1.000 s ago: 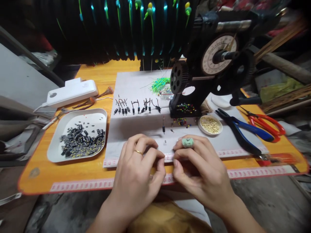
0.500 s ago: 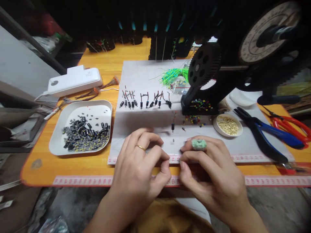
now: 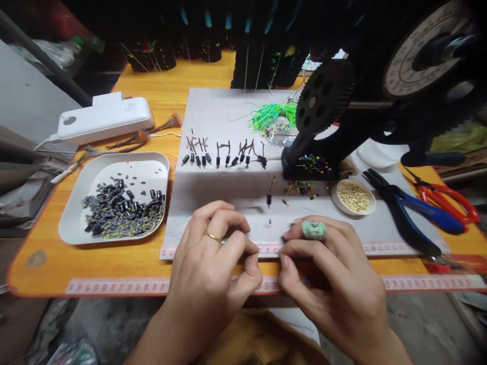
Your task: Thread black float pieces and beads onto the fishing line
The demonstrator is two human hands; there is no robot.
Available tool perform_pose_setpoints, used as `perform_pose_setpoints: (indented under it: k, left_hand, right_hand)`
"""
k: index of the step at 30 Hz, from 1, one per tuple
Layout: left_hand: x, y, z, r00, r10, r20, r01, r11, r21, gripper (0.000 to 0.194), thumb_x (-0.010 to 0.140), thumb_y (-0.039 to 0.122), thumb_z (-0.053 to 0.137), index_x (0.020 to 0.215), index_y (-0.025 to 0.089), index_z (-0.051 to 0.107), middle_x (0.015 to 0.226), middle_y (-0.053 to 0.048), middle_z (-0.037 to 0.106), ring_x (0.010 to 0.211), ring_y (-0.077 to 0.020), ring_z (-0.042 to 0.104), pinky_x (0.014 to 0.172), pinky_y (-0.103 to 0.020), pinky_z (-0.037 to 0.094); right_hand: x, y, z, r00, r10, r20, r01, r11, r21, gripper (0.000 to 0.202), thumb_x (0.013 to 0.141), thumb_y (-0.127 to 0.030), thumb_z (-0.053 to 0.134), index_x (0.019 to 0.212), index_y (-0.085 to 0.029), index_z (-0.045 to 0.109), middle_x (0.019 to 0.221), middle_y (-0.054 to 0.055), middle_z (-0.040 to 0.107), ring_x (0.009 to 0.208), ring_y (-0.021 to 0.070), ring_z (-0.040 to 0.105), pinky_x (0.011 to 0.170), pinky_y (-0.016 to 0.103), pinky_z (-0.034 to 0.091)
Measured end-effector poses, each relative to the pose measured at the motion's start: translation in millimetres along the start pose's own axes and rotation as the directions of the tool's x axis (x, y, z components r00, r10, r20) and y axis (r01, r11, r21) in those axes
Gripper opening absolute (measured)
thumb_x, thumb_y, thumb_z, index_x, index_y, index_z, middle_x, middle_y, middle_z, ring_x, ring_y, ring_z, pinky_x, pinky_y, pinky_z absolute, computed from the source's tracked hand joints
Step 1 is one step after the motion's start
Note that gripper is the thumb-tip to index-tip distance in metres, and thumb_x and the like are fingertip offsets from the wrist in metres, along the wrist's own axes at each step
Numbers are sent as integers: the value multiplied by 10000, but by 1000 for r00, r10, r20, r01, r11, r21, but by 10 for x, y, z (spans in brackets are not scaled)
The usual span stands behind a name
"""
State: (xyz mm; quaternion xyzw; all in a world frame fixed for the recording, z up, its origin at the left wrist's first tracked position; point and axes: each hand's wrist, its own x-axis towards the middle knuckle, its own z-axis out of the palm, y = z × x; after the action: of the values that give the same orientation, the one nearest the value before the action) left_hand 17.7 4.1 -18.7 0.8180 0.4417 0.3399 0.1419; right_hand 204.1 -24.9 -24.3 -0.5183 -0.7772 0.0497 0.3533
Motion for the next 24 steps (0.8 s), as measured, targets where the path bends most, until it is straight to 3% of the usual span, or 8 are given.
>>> perform_pose_setpoints:
  k: [24]
  left_hand:
    - [1,-18,4,997,71,15,-71,994,81,189,787,3,669,781,182,610,897,-60,648,1080,-259,543,964,-438,458]
  right_hand:
    - [-61,43,-74,997,74,-26,-72,995,67,163,854,-2,615,879,-161,630,868,63,619,928,208,572,806,362,475]
